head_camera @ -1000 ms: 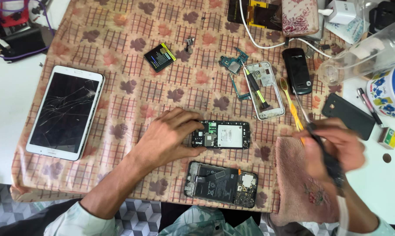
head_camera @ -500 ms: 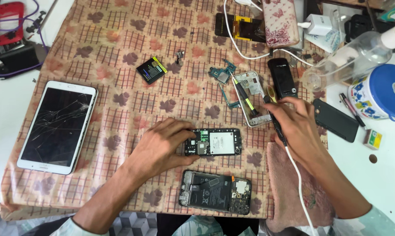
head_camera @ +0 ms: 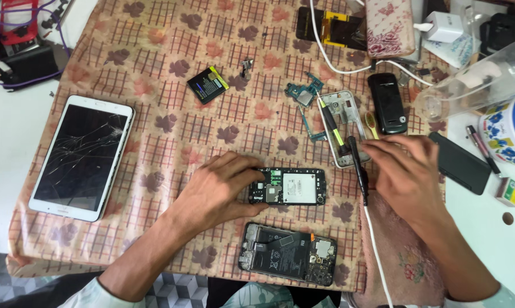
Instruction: The person disassembles a smartphone, removes the motherboard, cleans it with a toothbrush, and reassembles the device using a screwdriver. They handle the phone casing, battery, and internal components throughout the process.
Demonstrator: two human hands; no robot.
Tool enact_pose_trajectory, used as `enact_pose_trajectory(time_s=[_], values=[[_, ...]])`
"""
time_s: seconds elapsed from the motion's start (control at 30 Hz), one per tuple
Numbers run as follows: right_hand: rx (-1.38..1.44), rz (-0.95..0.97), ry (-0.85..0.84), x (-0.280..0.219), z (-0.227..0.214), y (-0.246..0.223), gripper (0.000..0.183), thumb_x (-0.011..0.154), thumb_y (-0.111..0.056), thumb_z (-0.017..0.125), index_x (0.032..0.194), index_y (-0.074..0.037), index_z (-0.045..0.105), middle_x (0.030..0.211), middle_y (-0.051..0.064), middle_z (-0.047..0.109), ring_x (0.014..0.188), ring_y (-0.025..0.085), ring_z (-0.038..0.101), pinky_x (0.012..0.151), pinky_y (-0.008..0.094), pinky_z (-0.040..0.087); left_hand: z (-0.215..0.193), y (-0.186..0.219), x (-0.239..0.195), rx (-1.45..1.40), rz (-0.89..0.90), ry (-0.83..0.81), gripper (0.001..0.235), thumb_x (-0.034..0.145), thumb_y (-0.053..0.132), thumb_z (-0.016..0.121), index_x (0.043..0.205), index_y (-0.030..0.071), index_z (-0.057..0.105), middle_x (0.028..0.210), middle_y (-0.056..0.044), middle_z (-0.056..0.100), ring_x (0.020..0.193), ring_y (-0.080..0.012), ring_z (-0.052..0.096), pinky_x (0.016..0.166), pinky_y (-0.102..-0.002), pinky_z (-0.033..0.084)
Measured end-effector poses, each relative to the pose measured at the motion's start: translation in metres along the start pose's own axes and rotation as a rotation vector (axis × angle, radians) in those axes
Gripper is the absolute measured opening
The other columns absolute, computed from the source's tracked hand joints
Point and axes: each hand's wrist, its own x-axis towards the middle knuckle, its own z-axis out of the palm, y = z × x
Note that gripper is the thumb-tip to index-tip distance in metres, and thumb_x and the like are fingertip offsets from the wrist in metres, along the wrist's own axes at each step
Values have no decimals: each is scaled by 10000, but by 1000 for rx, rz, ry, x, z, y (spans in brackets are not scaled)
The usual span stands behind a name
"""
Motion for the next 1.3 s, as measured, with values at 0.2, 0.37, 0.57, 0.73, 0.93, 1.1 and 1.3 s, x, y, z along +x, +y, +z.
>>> enact_pose_trajectory(time_s=[0.2, 0.37, 0.57, 0.73, 0.93, 1.1, 1.3], values=[[438, 98, 74, 16, -17, -21, 108, 930, -53, 753, 1037, -66, 758, 1052, 38, 759, 1061, 149, 678, 966, 308, 540, -2, -3, -2, -29, 35, 8, 456, 736, 401, 853, 998, 56, 713, 1245, -127, 695, 1195, -288, 643, 990, -433, 562], [245, -27, -68, 46, 11, -39, 105, 904, -95, 765, 1001, -56, 779, 1040, 67, 779, 1071, 212, 672, 978, 391, 528, -4, -3, -1, -73, 64, -17, 497, 699, 405, 871, 1021, 65, 706, 1212, -122, 708, 1174, -294, 651, 1012, -436, 543], [-62, 72, -183, 62, 4, -37, 253, 797, -278, 830, 953, -80, 812, 982, 49, 752, 1004, 271, 614, 877, 457, 480, -7, 0, 0, -46, 71, -21, 543, 700, 442, 867, 1040, 55, 698, 1207, -119, 706, 1177, -294, 642, 1009, -438, 545], [67, 105, -153, 61, 5, -26, 219, 838, -230, 824, 998, -81, 812, 1001, 55, 736, 980, 259, 591, 883, 427, 498, -3, -1, -1, -14, 69, -21, 586, 732, 501, 853, 1079, 52, 705, 1212, -111, 709, 1169, -292, 636, 943, -424, 574], [311, 145, -104, 60, 3, -24, 150, 910, -126, 772, 1043, -60, 794, 1046, 82, 741, 996, 247, 610, 863, 378, 517, 4, -13, -1, 3, 24, 140, 323, 910, 297, 760, 1107, 45, 717, 1165, -127, 737, 1050, -250, 703, 861, -411, 614], [402, -12, -277, 69, 6, -38, 220, 872, -214, 780, 1053, -89, 788, 1066, 64, 771, 982, 203, 648, 867, 391, 536, -22, -20, 10, 3, -368, 211, 195, 948, -7, 602, 1110, 13, 710, 1157, -142, 743, 875, -256, 740, 656, -337, 634], [243, -149, -451, 54, 5, -67, 535, 750, -459, 827, 1130, -94, 735, 1176, 84, 722, 1128, 246, 619, 981, 489, 509, -73, -45, 54, 296, -494, 109, 492, 810, 175, 813, 1177, -81, 608, 1190, -267, 616, 1098, -445, 610, 908, -537, 532]])
